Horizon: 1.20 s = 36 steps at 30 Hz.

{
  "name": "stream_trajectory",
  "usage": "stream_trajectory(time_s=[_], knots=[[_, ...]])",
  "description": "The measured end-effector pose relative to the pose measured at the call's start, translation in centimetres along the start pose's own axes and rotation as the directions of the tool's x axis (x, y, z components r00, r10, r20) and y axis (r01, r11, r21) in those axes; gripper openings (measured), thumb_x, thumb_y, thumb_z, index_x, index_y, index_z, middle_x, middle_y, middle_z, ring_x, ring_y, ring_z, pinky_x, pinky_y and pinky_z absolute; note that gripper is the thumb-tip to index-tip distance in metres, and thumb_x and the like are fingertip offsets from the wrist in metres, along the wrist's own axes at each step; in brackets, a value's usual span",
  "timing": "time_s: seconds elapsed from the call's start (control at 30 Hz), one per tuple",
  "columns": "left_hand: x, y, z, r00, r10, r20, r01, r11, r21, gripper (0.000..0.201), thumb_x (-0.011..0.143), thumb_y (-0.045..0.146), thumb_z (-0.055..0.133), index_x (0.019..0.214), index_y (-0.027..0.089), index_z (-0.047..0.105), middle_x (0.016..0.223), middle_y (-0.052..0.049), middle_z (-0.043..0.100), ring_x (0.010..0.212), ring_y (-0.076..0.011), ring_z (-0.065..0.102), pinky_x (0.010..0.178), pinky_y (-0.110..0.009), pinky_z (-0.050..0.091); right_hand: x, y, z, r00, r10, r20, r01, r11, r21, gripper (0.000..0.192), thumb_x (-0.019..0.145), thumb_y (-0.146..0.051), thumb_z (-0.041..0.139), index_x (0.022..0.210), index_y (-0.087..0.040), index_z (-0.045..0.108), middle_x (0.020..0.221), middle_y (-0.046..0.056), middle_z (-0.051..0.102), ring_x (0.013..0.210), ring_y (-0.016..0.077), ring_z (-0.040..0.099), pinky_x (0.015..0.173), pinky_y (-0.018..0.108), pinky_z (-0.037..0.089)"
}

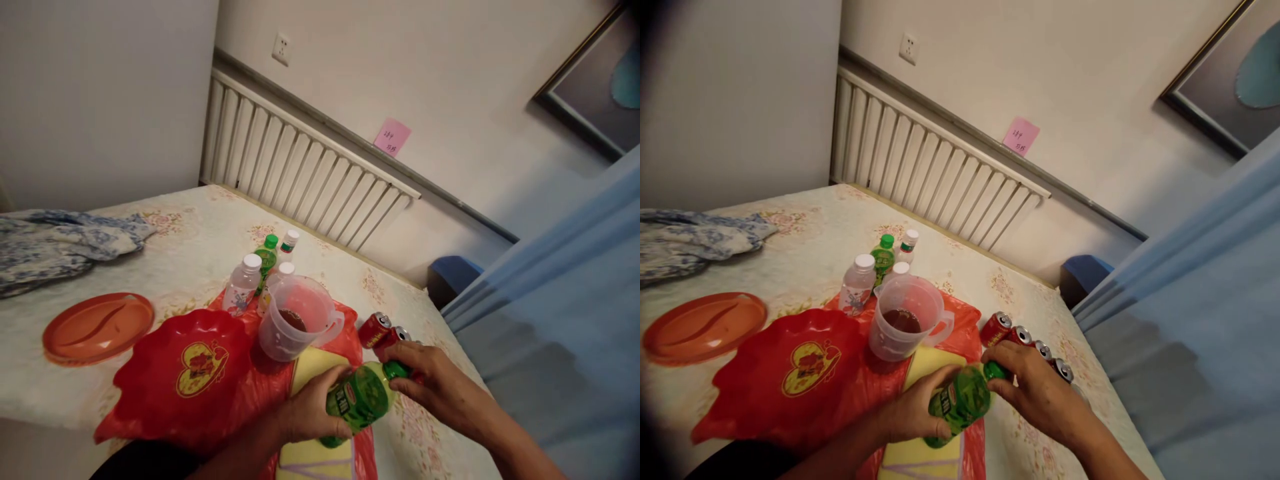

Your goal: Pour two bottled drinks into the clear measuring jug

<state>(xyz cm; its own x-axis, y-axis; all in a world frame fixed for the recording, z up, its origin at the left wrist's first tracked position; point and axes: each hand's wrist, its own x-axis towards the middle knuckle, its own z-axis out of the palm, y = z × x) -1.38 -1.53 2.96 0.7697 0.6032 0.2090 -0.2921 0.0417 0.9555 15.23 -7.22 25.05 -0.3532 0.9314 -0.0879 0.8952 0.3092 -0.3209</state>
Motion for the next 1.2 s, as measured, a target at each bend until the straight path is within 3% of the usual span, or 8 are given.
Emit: stream_trajectory(time_s=[0.27, 0.47, 0.6, 0.73, 0.87, 0.93, 1.03, 1.2], knots=[[-0.8, 1.5, -0.4, 0.996, -0.054, 0.074, 0.040, 0.985, 0.169, 0.070, 0.056, 0.018, 0.076, 0.124, 0.020, 0.056, 0.104, 0.000, 0.064, 0.088, -0.0179, 0.058, 0.073, -0.027, 0.049, -0.4, -0.3, 1.5, 0.998, -0.006, 0.057, 0.002, 0.997, 0.078, 0.034, 0.093, -0.049, 0.055, 0.119, -0.028, 0.063, 0.105, 0.005, 0.069, 0.093, 0.0208, 0.064, 0.081, 0.030, 0.048], [-1.3, 2.5, -0.6, 0.992, -0.063, 0.111, 0.047, 0.989, 0.140, 0.067, 0.057, 0.021, 0.077, 0.121, 0.020, 0.058, 0.105, 0.000, 0.065, 0.091, -0.0194, 0.059, 0.077, -0.028, 0.049, -1.4, -0.5, 1.1, 0.998, 0.044, -0.039, -0.035, 0.979, 0.201, 0.034, 0.093, -0.053, 0.054, 0.111, -0.026, 0.065, 0.097, 0.005, 0.071, 0.084, 0.0191, 0.065, 0.076, 0.029, 0.050], [-1.6, 2.6, -1.0, 0.977, -0.095, 0.191, 0.086, 0.995, 0.057, 0.068, 0.055, 0.026, 0.079, 0.119, 0.018, 0.060, 0.103, -0.001, 0.066, 0.090, -0.0200, 0.059, 0.077, -0.029, 0.049, -1.0, 1.0, 1.8, 0.968, 0.209, -0.141, -0.120, 0.874, 0.472, 0.033, 0.094, -0.051, 0.051, 0.106, -0.022, 0.061, 0.082, 0.002, 0.067, 0.066, 0.0141, 0.062, 0.064, 0.027, 0.049], [-2.0, 2.1, -1.4, 0.945, -0.169, 0.279, 0.159, 0.986, 0.059, 0.071, 0.049, 0.031, 0.084, 0.115, 0.020, 0.062, 0.098, 0.001, 0.066, 0.087, -0.0196, 0.059, 0.072, -0.027, 0.049, 0.5, 4.3, 5.7, 0.954, 0.293, -0.067, -0.144, 0.641, 0.754, 0.033, 0.090, -0.053, 0.055, 0.096, -0.021, 0.059, 0.090, 0.003, 0.068, 0.057, 0.0110, 0.060, 0.053, 0.024, 0.044], [-2.3, 1.8, -1.6, 0.918, -0.223, 0.328, 0.206, 0.975, 0.088, 0.077, 0.042, 0.034, 0.089, 0.112, 0.021, 0.063, 0.097, 0.002, 0.066, 0.087, -0.0204, 0.060, 0.071, -0.028, 0.050, 3.3, 6.8, 11.6, 0.922, 0.384, 0.049, -0.244, 0.480, 0.843, 0.036, 0.080, -0.055, 0.060, 0.089, -0.020, 0.057, 0.071, -0.001, 0.064, 0.045, 0.0114, 0.054, 0.045, 0.025, 0.041], [-2.4, 1.7, -1.8, 0.901, -0.237, 0.364, 0.230, 0.971, 0.063, 0.077, 0.042, 0.034, 0.089, 0.112, 0.021, 0.062, 0.097, 0.001, 0.066, 0.088, -0.0214, 0.061, 0.072, -0.028, 0.051, 4.9, 7.3, 14.2, 0.892, 0.446, 0.081, -0.310, 0.470, 0.827, 0.038, 0.074, -0.057, 0.061, 0.085, -0.021, 0.056, 0.068, -0.002, 0.062, 0.041, 0.0109, 0.051, 0.042, 0.026, 0.041], [-2.5, 1.8, -2.0, 0.890, -0.231, 0.394, 0.234, 0.971, 0.041, 0.075, 0.041, 0.033, 0.090, 0.111, 0.021, 0.063, 0.099, 0.000, 0.067, 0.091, -0.0231, 0.061, 0.072, -0.029, 0.051, 7.2, 7.5, 16.9, 0.883, 0.461, 0.087, -0.335, 0.491, 0.804, 0.035, 0.072, -0.054, 0.059, 0.082, -0.020, 0.055, 0.055, -0.007, 0.050, 0.038, 0.0104, 0.045, 0.039, 0.025, 0.039], [-2.4, 1.8, -2.1, 0.885, -0.207, 0.416, 0.215, 0.976, 0.030, 0.081, 0.041, 0.031, 0.090, 0.117, 0.021, 0.062, 0.101, -0.001, 0.068, 0.093, -0.0239, 0.062, 0.075, -0.031, 0.052, 9.4, 7.1, 19.1, 0.907, 0.414, 0.082, -0.329, 0.570, 0.753, 0.028, 0.075, -0.048, 0.054, 0.080, -0.020, 0.054, 0.056, -0.007, 0.049, 0.036, 0.0079, 0.041, 0.037, 0.022, 0.030]])
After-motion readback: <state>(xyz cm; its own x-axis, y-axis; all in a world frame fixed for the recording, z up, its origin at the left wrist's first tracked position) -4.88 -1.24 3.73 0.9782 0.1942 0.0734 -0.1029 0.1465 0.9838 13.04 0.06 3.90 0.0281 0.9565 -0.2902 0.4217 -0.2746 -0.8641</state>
